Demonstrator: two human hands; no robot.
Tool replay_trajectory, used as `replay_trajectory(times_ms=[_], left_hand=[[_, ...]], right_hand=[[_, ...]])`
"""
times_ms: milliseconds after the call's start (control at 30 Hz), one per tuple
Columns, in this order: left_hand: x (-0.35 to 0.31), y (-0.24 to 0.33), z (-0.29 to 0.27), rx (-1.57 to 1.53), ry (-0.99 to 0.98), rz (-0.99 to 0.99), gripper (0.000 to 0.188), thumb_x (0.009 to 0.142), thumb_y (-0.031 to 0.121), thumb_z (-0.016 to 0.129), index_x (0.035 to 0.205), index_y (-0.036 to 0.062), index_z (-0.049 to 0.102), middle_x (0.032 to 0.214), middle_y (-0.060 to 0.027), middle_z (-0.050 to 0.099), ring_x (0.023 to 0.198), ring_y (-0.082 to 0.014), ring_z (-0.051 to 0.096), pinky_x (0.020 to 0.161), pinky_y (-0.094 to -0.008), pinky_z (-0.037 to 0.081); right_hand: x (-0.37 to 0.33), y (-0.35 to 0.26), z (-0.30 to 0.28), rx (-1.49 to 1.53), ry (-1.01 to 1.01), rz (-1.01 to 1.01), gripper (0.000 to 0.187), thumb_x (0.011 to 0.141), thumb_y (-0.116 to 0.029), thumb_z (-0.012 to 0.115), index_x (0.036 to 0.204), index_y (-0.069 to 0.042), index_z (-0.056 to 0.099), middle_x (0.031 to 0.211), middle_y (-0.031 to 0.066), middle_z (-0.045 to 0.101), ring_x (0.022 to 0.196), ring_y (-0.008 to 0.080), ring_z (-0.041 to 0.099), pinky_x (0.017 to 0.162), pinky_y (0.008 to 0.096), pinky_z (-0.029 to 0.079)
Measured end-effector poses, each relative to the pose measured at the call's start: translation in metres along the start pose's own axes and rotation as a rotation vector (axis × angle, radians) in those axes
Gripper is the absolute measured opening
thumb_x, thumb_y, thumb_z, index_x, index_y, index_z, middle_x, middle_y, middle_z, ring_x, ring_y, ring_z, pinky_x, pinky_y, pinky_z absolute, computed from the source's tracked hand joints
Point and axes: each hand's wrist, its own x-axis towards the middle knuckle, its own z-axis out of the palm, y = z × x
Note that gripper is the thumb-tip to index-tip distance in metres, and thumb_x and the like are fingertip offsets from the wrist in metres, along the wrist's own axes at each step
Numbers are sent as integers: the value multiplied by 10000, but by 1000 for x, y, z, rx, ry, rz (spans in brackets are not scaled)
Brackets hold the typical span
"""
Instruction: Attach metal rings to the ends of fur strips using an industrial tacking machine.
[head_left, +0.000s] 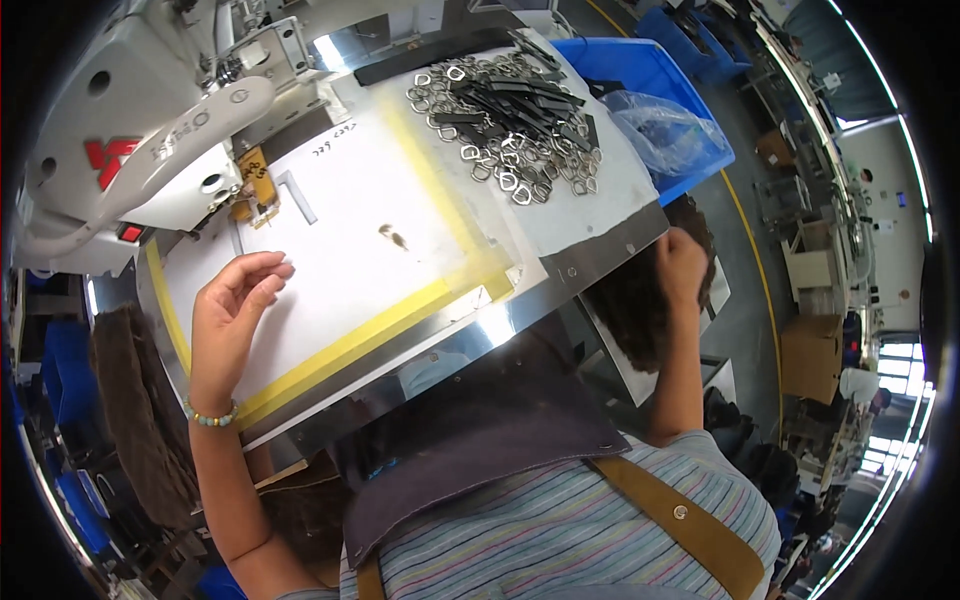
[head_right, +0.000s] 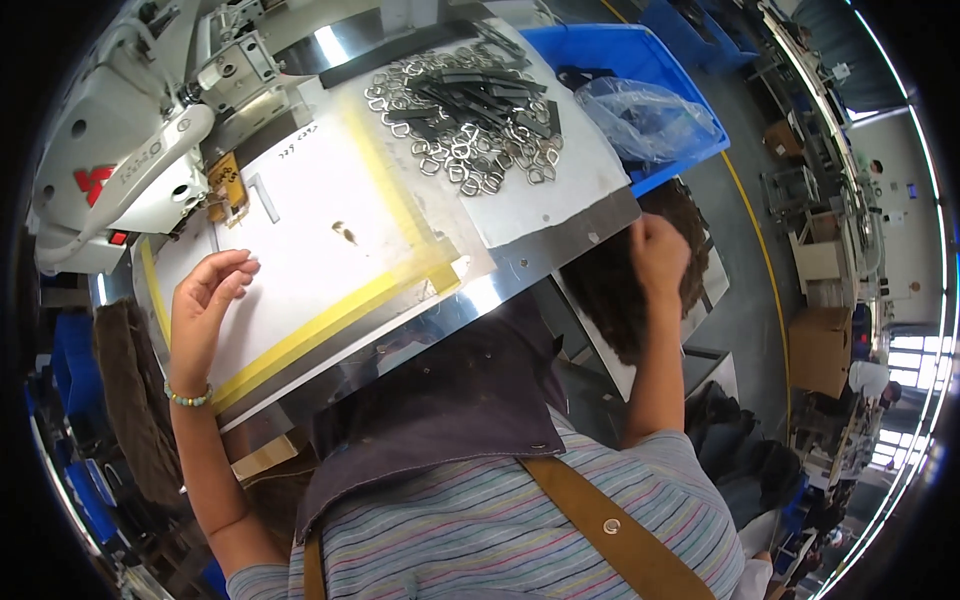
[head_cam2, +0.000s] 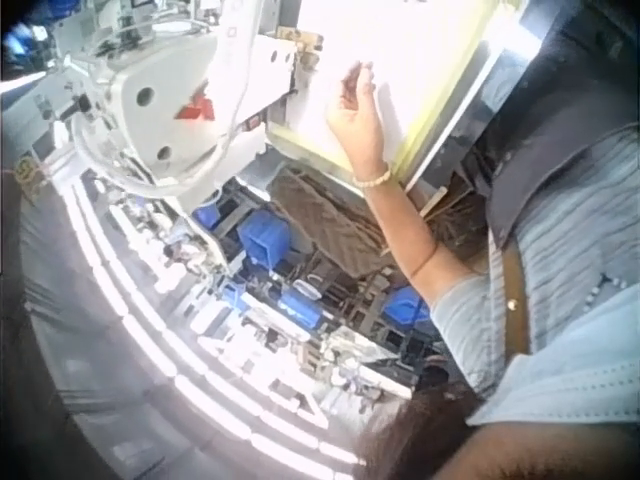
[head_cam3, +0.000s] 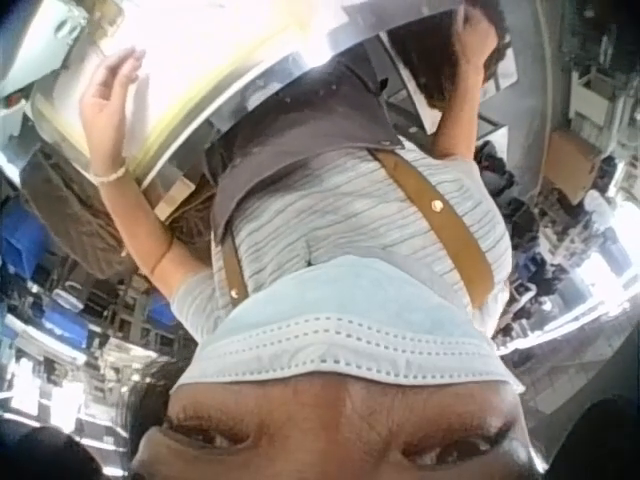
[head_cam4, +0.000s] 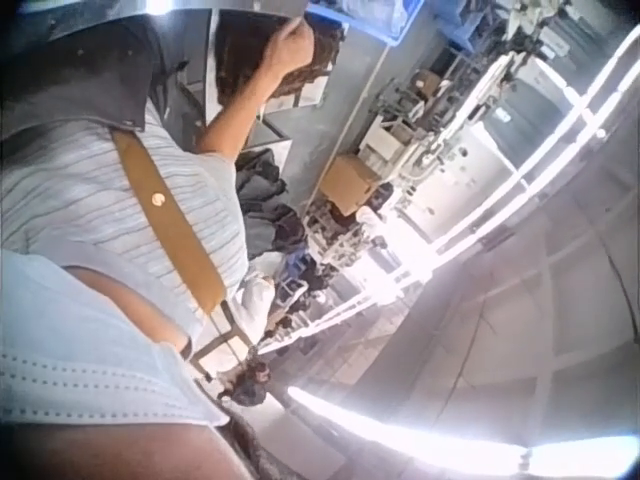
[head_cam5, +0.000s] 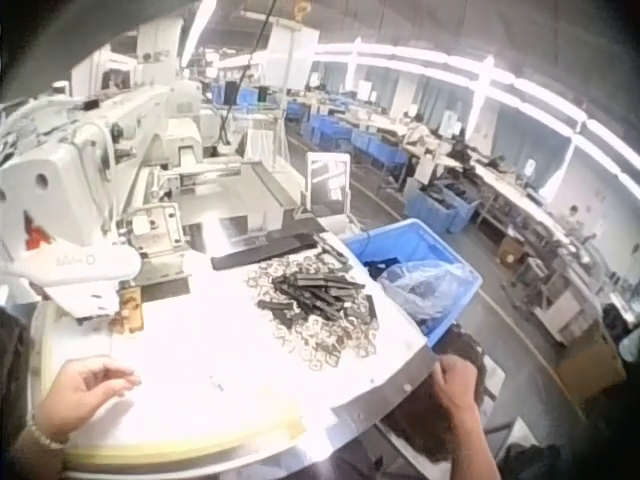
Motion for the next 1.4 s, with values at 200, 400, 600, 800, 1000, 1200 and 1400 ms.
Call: replay_trajectory(times_ms=[200, 400, 600, 800, 1000, 1200, 1400], left_hand=[[0, 7, 8, 80, 64, 100, 215, 1031, 40, 688, 1227, -33, 736, 1106, -87, 778, 1046, -145, 723, 914, -288, 558], [-2, 12, 7, 593, 272, 483, 186, 959, 2, 721, 1138, -34, 755, 1012, -147, 752, 933, -258, 726, 829, -352, 567], [4, 8, -1, 743, 312, 641, 164, 931, 23, 756, 1088, -21, 758, 992, -164, 733, 902, -334, 700, 811, -402, 565], [2, 11, 0, 779, 299, 658, 143, 931, 40, 763, 1066, -7, 761, 970, -142, 727, 885, -318, 694, 791, -410, 565], [1, 12, -3, 800, 279, 691, 132, 928, 48, 766, 1051, 3, 755, 944, -129, 711, 867, -308, 681, 772, -408, 559], [0, 15, -4, 819, 278, 698, 129, 928, 50, 766, 1051, 10, 757, 938, -117, 711, 858, -288, 676, 767, -397, 558], [-3, 14, -3, 821, 247, 675, 149, 919, 23, 765, 1064, -7, 753, 958, -144, 721, 881, -317, 694, 784, -411, 559]], right_hand=[[102, -54, -87, 599, 542, -100, 217, 1059, -187, 700, 1099, -10, 819, 944, 101, 821, 879, 120, 763, 790, 285, 584], [115, -244, -93, 557, -202, -716, 182, 1017, -153, 749, 1151, -45, 806, 1014, 74, 793, 885, 151, 725, 745, 308, 562], [125, -303, -30, 90, -166, -1060, 135, 926, -190, 756, 1004, -96, 814, 974, 84, 772, 925, 334, 733, 809, 449, 576], [147, -336, -34, 60, -102, -1015, 143, 932, -202, 747, 1009, -106, 821, 1003, 57, 784, 937, 321, 737, 819, 442, 581], [174, -377, 0, 110, -176, -1057, 199, 918, -231, 760, 1052, -95, 816, 1031, 95, 788, 973, 334, 739, 858, 458, 583], [175, -381, 28, 22, -112, -1096, 197, 926, -211, 712, 1046, -90, 812, 1036, 109, 787, 972, 349, 738, 859, 465, 590], [175, -380, 31, 48, -64, -1097, 172, 900, -144, 671, 986, -77, 805, 976, 110, 777, 899, 364, 737, 798, 469, 592]])
